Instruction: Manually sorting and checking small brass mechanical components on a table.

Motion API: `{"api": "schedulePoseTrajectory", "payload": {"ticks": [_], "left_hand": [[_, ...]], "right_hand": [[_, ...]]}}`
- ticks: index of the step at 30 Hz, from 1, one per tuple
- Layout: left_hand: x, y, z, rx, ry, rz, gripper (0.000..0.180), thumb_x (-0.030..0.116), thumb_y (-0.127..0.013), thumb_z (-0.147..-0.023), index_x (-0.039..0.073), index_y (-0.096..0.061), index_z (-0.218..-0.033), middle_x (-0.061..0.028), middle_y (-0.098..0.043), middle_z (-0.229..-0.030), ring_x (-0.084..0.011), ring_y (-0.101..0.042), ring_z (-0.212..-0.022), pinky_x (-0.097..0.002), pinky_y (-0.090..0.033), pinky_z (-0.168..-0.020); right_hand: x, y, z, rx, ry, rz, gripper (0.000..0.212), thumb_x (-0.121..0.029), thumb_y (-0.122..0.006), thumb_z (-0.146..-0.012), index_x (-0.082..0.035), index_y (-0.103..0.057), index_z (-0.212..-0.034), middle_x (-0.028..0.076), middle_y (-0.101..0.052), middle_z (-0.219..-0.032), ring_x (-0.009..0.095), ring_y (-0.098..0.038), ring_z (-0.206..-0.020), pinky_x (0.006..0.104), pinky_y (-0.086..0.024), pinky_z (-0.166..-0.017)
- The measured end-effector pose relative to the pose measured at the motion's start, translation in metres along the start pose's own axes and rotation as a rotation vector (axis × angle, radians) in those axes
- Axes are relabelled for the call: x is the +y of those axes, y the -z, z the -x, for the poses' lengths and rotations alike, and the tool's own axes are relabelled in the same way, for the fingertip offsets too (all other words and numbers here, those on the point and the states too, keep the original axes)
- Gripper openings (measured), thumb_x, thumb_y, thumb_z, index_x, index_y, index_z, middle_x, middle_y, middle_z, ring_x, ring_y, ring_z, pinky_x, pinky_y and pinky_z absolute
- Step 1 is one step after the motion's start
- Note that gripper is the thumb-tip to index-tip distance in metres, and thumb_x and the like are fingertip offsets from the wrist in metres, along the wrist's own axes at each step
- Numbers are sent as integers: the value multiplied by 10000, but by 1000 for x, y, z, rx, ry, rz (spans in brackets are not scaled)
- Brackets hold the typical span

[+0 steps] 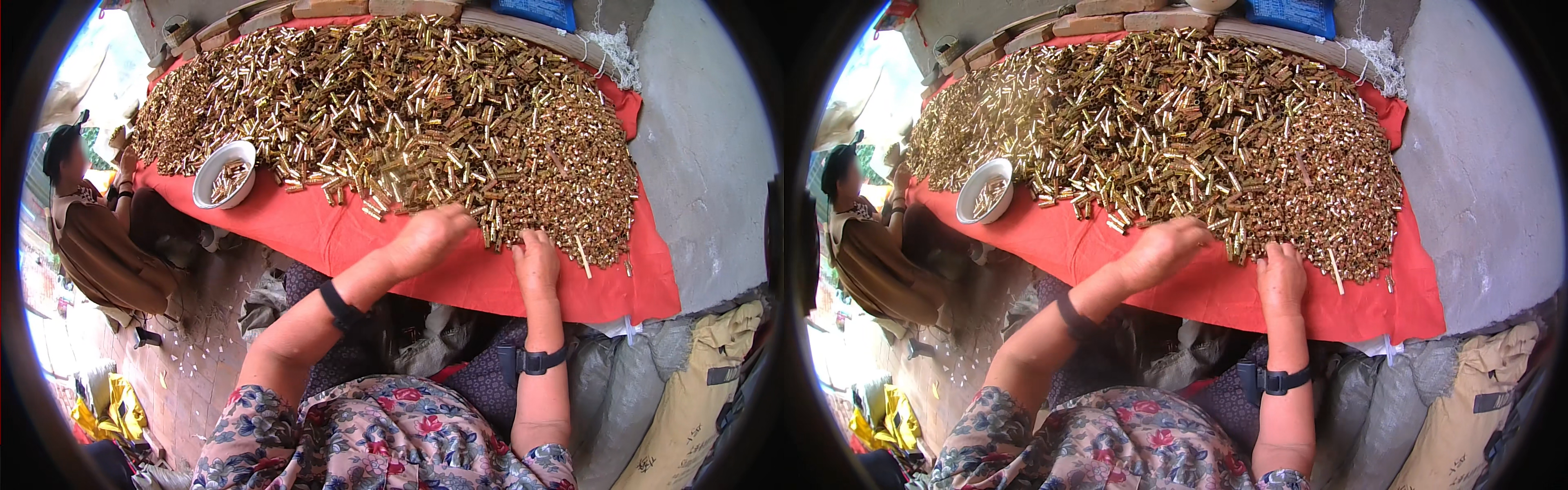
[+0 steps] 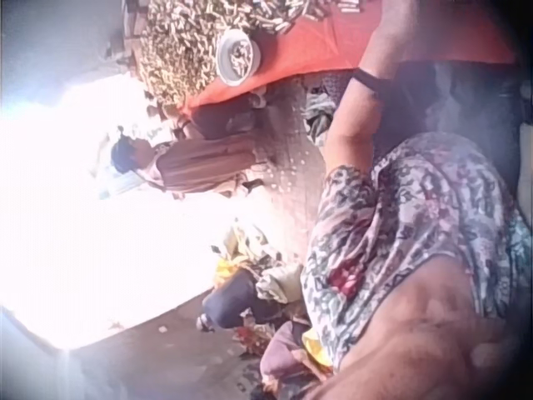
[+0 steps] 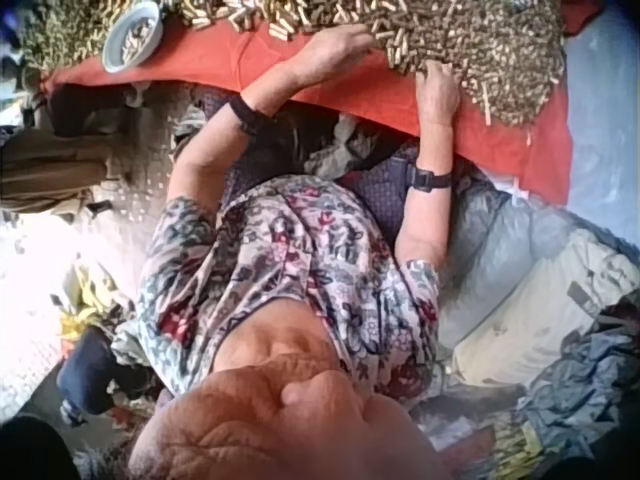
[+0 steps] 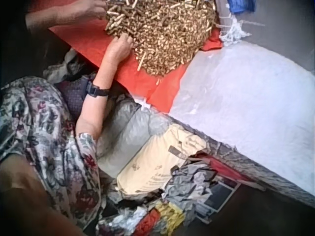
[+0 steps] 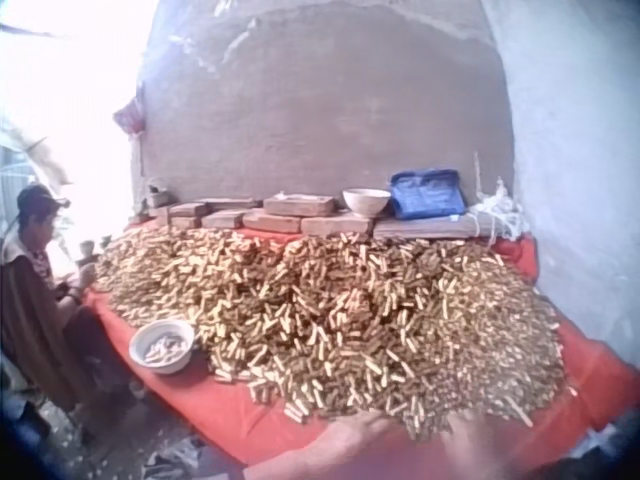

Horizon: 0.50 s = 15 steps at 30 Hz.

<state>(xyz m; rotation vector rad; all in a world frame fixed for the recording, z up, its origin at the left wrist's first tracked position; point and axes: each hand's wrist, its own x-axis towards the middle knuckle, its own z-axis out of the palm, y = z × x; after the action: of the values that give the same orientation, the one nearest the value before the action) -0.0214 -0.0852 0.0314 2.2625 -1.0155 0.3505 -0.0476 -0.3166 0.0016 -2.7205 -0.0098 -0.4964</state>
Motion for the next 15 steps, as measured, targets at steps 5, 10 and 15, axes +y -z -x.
{"api": "schedulePoseTrajectory", "payload": {"ticks": [5, 10, 15], "left_hand": [[5, -42, -18, -50, -177, -140, 105, 99, -515, -751, 31, -562, -816, -121, -535, -914, -302, -557, -894, -378, -497, -714], [4, -45, -25, -133, -126, -259, 124, 94, -520, -737, 46, -567, -841, -109, -517, -883, -282, -549, -926, -364, -501, -724], [12, -29, -14, 73, -5, -45, 90, 62, -576, -769, 46, -543, -852, -122, -556, -855, -294, -590, -807, -377, -496, -668]], "right_hand": [[2, -17, 2, 52, 117, -33, 212, -62, -675, -709, -67, -584, -900, 110, -591, -921, 320, -567, -905, 423, -483, -772], [-2, -17, 2, 92, 158, -26, 197, -54, -667, -709, -70, -585, -887, 106, -590, -906, 315, -562, -902, 428, -484, -759], [-3, -13, 10, 94, -35, -404, 150, -16, -640, -739, -60, -574, -866, 106, -602, -858, 286, -601, -789, 377, -495, -676]]}}
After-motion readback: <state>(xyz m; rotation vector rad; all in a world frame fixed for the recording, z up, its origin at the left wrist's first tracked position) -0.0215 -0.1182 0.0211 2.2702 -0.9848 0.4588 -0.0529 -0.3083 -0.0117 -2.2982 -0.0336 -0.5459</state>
